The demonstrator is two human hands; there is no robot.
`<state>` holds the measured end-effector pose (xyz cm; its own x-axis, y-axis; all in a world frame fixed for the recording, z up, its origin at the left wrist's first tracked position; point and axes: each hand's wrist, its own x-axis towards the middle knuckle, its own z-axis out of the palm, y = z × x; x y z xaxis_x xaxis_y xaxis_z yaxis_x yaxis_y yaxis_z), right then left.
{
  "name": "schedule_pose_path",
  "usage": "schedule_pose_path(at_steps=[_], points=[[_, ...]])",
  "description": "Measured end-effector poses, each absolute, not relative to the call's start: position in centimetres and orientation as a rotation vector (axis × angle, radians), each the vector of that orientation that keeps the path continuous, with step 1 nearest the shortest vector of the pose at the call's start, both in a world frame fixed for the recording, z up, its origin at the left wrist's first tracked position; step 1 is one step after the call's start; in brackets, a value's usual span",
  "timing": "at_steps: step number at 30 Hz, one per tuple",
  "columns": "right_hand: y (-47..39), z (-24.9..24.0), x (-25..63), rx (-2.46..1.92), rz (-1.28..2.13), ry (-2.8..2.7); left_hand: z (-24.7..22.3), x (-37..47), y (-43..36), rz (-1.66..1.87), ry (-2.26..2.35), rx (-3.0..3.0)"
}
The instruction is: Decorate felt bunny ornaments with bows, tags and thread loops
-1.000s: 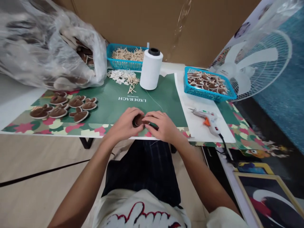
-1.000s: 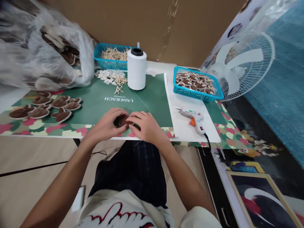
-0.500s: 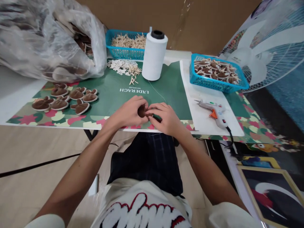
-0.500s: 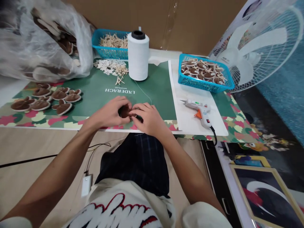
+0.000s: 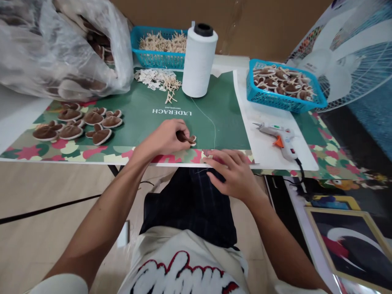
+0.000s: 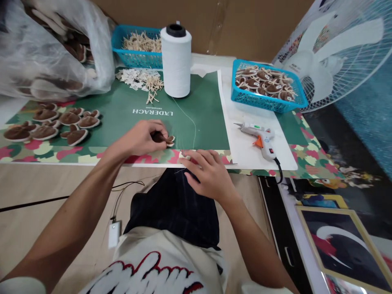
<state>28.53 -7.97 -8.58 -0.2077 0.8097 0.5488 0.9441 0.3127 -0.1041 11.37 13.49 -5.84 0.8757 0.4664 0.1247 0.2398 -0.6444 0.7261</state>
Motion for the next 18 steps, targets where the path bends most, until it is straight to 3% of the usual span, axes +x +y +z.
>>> schedule_pose_path(at_steps=[5,18], points=[[-7.7,-9.5,28.2,-1.424,-0.429,-1.986,-5.9,11.5,13.3,0.451,0.468,2.354],[-10.1,-7.9,24.4,-1.333,0.516,-1.317,-6.5,14.8,7.5,0.659,0.557,1.691]])
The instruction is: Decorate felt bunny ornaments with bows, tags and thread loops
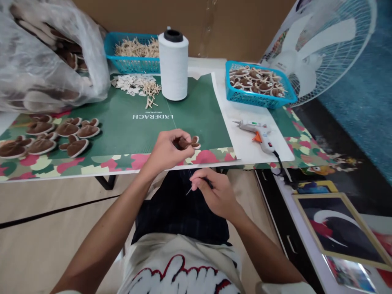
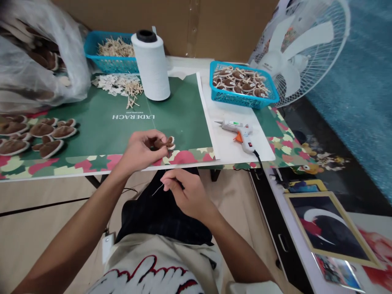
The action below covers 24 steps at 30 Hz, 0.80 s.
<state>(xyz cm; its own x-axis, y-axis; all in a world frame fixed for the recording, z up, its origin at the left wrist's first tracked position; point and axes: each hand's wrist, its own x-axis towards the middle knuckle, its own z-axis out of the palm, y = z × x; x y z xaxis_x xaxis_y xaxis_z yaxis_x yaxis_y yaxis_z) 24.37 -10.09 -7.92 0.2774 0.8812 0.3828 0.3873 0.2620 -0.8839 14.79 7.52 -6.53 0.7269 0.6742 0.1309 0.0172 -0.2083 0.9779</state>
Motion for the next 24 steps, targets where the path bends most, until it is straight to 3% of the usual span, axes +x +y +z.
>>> schedule_pose_path(at_steps=[5,10,14,24], points=[[-8.2,-4.8,25.5,-1.195,0.601,-1.131,-6.2,13.7,7.9,0.658,0.577,1.904],[-3.8,0.0,27.3,-1.136,0.706,-1.377,-4.7,12.0,7.9,0.754,0.555,2.06],[1.0,1.7,28.0,-1.086,0.472,-1.736,-4.3,11.3,8.0,0.662,0.576,2.061],[8.7,0.2,30.8,-0.922,-0.199,-2.867,-4.7,9.4,9.2,0.516,0.71,1.643]])
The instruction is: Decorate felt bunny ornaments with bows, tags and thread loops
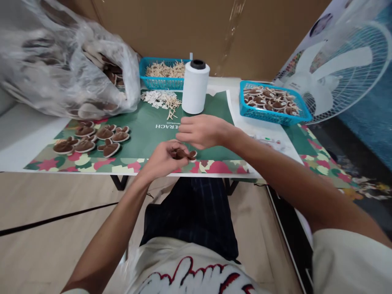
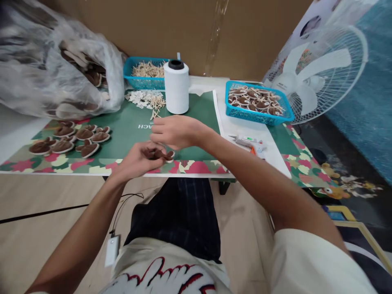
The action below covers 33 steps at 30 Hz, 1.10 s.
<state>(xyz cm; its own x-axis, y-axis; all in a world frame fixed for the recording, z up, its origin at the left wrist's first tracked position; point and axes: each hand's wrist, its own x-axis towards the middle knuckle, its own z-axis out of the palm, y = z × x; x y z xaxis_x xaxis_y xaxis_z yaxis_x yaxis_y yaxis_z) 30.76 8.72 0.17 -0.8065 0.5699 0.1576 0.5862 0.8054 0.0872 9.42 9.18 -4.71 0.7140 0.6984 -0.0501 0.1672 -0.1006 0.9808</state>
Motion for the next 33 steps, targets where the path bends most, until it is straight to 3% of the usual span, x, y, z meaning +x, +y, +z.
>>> schedule_pose_path(at_steps=[6,18,27,33], points=[[9.3,1.7,31.4,-0.677,-0.262,-2.941,-4.3,9.1,9.5,0.499,0.684,1.428],[-2.0,2.8,28.7,-1.139,-0.163,-2.563,-2.5,9.2,5.2,0.537,0.594,1.646],[2.9,3.7,30.4,-0.761,-0.2,-2.845,-2.8,10.0,5.2,0.488,0.552,1.438],[5.5,-0.4,32.2,-0.687,-0.254,-2.869,-3.3,9.1,6.2,0.45,0.599,1.219]])
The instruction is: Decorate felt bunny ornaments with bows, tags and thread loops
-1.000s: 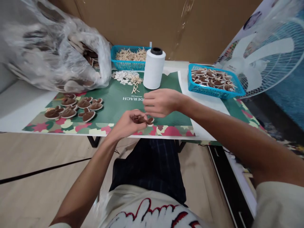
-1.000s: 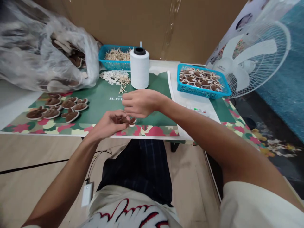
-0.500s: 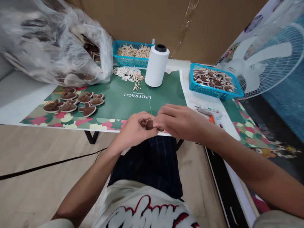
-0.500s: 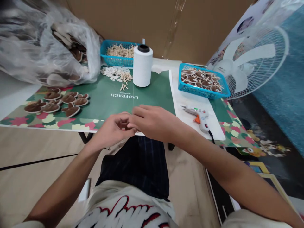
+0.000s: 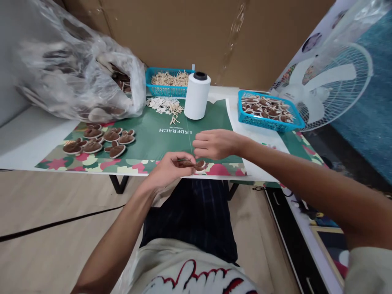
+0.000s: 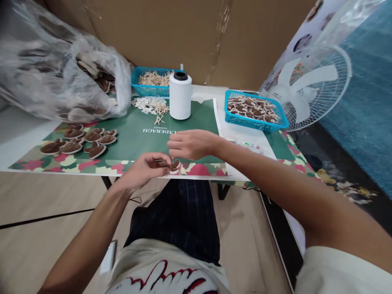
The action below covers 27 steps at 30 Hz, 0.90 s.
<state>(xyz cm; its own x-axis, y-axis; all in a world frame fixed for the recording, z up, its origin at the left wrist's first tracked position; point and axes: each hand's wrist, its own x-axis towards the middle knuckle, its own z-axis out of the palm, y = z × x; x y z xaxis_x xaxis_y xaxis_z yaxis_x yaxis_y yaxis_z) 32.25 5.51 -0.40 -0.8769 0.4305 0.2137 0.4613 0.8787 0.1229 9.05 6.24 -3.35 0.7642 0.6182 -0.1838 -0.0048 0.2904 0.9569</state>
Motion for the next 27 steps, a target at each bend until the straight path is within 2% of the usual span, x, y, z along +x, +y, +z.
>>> schedule_pose_path(at_steps=[5,9,11,14,17,20,23,27], points=[[3.0,-6.0,30.4,-0.992,0.044,-2.342,-3.9,8.2,6.7,0.566,0.631,1.234],[-2.1,-7.7,26.6,-1.33,0.219,-1.985,-4.9,8.5,6.7,0.729,0.708,1.293],[-4.3,-7.3,25.1,-1.469,0.172,-1.981,-5.6,9.0,6.4,0.799,0.747,1.321],[-6.0,-6.2,24.2,-1.572,-0.122,-2.131,-6.4,9.8,5.8,0.858,0.777,1.442],[-5.6,-4.6,24.9,-1.53,-0.435,-2.265,-6.6,10.2,5.5,0.896,0.751,1.549],[-3.9,-2.8,26.4,-1.422,-0.612,-2.336,-6.2,10.1,5.6,0.852,0.728,1.581],[-1.4,-1.6,27.8,-1.349,-0.614,-2.409,-5.5,9.9,5.8,0.759,0.695,1.578],[1.7,-1.9,29.5,-1.232,-0.293,-2.376,-4.8,9.7,6.0,0.71,0.67,1.382]])
